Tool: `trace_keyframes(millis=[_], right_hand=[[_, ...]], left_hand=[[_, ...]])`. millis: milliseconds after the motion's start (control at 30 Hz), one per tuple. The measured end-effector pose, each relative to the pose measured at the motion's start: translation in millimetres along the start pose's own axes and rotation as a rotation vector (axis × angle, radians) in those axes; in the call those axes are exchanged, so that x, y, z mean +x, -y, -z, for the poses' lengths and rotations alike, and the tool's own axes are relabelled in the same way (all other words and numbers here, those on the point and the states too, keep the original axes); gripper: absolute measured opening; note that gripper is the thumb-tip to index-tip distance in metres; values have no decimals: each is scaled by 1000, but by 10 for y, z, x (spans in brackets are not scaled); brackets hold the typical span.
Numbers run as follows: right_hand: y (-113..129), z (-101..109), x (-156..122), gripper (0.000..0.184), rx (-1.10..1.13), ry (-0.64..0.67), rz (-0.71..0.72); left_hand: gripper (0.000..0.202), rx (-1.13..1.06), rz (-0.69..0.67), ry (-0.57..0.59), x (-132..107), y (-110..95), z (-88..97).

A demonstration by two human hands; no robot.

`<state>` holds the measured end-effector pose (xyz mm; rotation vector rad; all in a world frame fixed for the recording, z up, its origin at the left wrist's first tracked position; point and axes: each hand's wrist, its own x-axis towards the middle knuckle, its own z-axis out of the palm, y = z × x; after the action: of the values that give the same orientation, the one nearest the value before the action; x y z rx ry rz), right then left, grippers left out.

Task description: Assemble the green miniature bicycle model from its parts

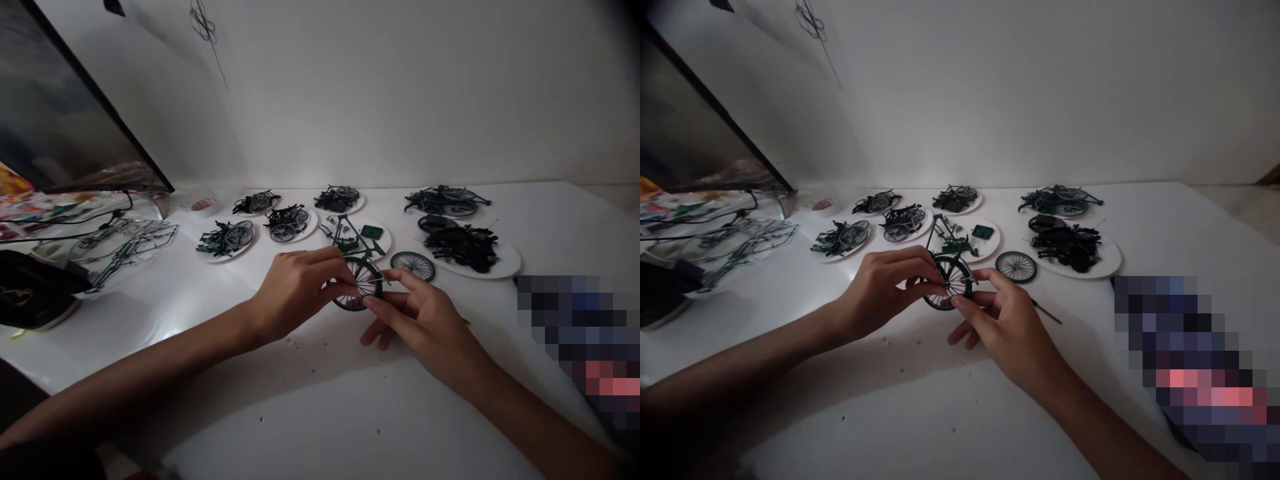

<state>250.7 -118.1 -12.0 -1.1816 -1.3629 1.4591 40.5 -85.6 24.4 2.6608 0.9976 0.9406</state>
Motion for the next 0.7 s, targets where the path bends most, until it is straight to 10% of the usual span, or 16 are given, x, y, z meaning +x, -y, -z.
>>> trace_keyframes(millis=[367, 500, 700], right_hand=[[19, 7, -14, 46, -9, 5, -7], [54, -3, -12, 47, -29, 14, -27], [45, -44, -42, 42, -88, 172, -83]], left_hand=[[22, 179, -213, -19, 8, 96, 149], [25, -251, 222, -118, -161, 145, 205], [42, -1058, 731, 114, -281, 6, 86]])
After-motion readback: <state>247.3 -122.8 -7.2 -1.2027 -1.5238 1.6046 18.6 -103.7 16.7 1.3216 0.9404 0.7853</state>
